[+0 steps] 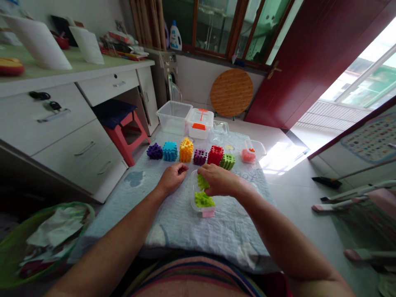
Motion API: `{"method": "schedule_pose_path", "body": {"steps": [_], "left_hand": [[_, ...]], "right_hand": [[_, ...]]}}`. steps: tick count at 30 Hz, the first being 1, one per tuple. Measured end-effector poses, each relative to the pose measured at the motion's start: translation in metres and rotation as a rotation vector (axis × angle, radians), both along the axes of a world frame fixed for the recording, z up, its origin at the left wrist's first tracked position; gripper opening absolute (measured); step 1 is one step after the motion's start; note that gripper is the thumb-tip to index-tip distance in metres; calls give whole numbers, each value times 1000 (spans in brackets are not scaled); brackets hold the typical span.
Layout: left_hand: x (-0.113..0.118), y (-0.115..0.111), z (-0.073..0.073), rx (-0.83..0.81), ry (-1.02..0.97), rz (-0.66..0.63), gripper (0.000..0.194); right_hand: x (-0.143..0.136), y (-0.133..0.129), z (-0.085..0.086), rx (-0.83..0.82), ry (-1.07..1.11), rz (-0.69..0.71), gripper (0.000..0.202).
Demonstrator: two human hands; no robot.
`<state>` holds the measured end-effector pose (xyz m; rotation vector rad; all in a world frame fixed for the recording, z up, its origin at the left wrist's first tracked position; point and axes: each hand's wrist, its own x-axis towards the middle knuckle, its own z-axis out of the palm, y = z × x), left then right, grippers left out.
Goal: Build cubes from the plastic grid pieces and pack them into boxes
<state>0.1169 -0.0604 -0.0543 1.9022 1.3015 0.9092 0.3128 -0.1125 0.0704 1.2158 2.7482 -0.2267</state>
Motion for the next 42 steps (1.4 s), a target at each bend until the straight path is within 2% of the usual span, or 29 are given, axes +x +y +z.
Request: {"method": "schedule_pose_path", "body": {"steps": [4,10,22,30,36,42], "left_hand": [[0,0,0,6,6,-6,24],[0,0,0,14,14,-30,22],[0,-1,3,11,27,-27,23],[0,-1,3,-3,7,-35,22],[0,-2,2,-21,-23,-112,21],[1,-2,3,-36,-36,-111,21]], "right_hand": [[-9,-4,-17,123,-96,-61,32],[-13,-12,-27,259,-105,-101,19],[-6,-14,-20,231,-126,-78,22],[-2,-5,-33,112,-84,-12,18],[0,-4,-37,124,-74,-54,19],[-5,-5,-36,157,-95,-80,21]]}}
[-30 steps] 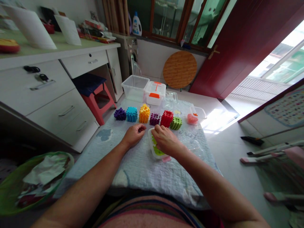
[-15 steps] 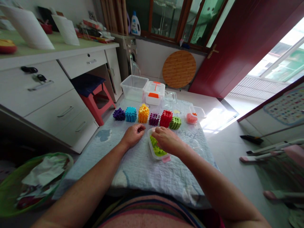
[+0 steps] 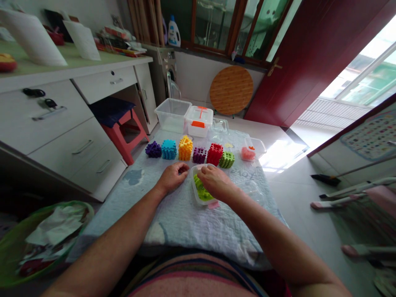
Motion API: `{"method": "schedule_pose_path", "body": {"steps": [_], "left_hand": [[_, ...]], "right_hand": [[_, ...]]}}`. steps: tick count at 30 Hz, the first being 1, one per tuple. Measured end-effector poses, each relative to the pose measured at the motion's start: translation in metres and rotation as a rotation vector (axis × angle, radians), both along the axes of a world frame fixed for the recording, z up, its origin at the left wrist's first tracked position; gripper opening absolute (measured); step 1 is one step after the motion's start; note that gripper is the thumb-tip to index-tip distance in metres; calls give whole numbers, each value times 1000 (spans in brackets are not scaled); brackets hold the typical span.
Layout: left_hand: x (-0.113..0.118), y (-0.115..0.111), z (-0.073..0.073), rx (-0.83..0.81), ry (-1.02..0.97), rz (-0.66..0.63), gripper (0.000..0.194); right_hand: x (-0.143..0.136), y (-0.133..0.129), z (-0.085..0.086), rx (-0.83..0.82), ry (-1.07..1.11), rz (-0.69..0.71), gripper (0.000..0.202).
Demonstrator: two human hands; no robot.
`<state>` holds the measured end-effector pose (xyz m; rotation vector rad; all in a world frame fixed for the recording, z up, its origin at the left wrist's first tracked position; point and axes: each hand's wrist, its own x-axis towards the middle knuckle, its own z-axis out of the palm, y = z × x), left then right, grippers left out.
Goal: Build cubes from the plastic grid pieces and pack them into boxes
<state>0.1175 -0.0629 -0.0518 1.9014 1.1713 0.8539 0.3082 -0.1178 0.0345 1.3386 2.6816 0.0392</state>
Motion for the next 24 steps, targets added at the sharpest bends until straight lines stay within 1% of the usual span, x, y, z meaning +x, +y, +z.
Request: {"method": "schedule_pose_path", "body": {"steps": [5,8,10,12,14,16,19,21,24], "left_hand": [[1,-1,2,-20,-34,-27,22],[2,-3,4,-15,-73,-57,24],[2,-5,6,-16,-84,-73,29],[3,-7,8,-40,-93,-94,33],[3,-9,10,-71,-109,-127,35],[3,-12,12,-89,-115,-168,35],[4,-14,15,-82,-92,-217,37],[4,-15,17,-73,-76,-225,38],[4,-16,19,-85,-92,-191,41]], "right_hand": [[-1,0,2,-42,19,-13,20],[8,-3,10,-74,117,-21,17],[23,-9,19,-68,254,-69,19],[44,-18,26,-22,413,-149,20],[68,-29,28,57,510,-253,14],[92,-42,22,97,540,-379,10],[117,-62,6,95,580,-534,11],[124,-73,-6,59,577,-587,13],[126,-83,-22,-4,558,-599,19]]}}
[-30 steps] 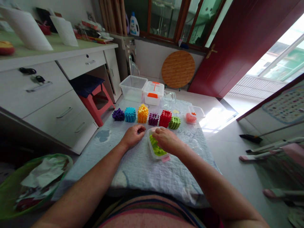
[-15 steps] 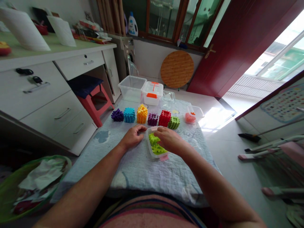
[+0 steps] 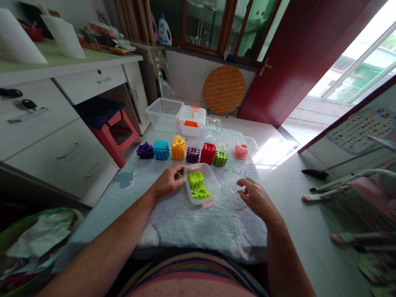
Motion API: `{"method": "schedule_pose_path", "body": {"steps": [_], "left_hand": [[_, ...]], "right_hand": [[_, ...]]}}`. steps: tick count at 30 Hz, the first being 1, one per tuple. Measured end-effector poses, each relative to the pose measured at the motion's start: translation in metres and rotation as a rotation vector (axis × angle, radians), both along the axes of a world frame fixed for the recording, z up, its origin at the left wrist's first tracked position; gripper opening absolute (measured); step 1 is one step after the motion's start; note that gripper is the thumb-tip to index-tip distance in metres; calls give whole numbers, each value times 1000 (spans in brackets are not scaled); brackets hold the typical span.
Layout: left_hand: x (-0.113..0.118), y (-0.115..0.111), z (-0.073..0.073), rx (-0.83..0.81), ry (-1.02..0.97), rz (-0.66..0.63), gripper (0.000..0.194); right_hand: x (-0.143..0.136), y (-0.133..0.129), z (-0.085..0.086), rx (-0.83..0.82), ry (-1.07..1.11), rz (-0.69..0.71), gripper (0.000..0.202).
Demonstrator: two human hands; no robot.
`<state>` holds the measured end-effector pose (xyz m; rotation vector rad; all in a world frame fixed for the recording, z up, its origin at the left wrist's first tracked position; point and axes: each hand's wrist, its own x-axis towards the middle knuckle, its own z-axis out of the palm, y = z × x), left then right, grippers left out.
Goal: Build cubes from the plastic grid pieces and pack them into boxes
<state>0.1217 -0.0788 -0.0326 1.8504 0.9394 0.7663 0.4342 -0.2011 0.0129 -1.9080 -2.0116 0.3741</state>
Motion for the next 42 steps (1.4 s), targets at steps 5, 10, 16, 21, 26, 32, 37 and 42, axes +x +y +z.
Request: {"method": "schedule_pose_path", "body": {"steps": [5,10,16,21,26,32,37,42], "left_hand": [[1,1,-1,-126,-159,67,37],[7,3,-6,-250,-275,130,34],[5,5,-7,-599,-452,87,24],[-3,5,-5,-861,-497,55,19],[-6,2,1,-933,-501,73,15],[-5,-2,5,-893,-536,34,23],[-3,-2,2,-841,-550,33,21],[-2,1,0,-764,-571,135,31]], "right_hand": [[-1,-1,-12,-11,-75,-20,26],[0,-2,-8,56,-102,-54,21],[-3,-8,6,176,14,-88,14],[-24,-9,25,303,143,-46,14],[-53,-3,38,386,202,91,18],[-69,7,46,385,285,312,22],[-86,13,44,339,307,351,19],[-105,17,30,313,281,371,30]]}}
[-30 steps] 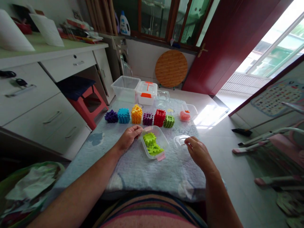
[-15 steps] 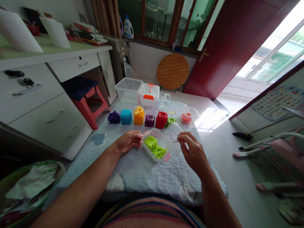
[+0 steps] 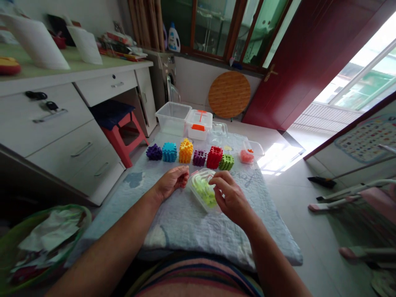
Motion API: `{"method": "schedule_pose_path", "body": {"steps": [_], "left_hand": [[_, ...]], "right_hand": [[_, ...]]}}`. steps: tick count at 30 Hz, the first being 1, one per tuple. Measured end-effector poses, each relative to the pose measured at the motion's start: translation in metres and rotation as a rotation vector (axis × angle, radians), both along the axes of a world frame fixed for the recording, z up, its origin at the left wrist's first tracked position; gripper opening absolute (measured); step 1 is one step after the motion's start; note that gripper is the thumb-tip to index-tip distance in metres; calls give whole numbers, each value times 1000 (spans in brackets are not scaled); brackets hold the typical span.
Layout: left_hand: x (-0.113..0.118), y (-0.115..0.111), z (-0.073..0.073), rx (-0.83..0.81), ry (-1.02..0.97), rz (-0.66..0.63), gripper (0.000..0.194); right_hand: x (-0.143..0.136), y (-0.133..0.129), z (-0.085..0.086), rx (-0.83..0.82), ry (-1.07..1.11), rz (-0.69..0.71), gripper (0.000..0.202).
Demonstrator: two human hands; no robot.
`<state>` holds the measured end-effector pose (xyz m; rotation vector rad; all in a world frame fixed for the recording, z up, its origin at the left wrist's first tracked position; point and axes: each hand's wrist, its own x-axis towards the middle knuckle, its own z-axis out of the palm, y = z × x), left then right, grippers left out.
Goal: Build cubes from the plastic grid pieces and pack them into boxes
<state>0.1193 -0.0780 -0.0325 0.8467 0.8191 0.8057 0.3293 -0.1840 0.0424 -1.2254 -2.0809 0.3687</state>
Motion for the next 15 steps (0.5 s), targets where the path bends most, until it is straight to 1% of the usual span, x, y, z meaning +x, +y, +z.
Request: {"method": "schedule_pose_path", "body": {"steps": [2,4,5,7,8,11,15], "left_hand": [[0,1,-1,13,14,34,31],[1,3,-2,13,26,60,30],[1,4,-3,11,30,66,30],[1,4,-4,11,25,66,30],[2,5,-5,12,18,59,30],[2,5,-5,15,-7,37,30],[3,4,-6,22,-46,24,31]], "right_hand": [[-4,0,-5,-8,-19,-38,35],[-5,-2,-8,-29,-77,-140,36],[-4,-2,-9,-44,-123,-200,33],[-4,-3,-10,-79,-237,-294,15],[-4,-3,-10,-92,-289,-322,10],[-4,-1,-7,-73,-361,-368,26],[-6,10,2,18,-362,-424,25]]}}
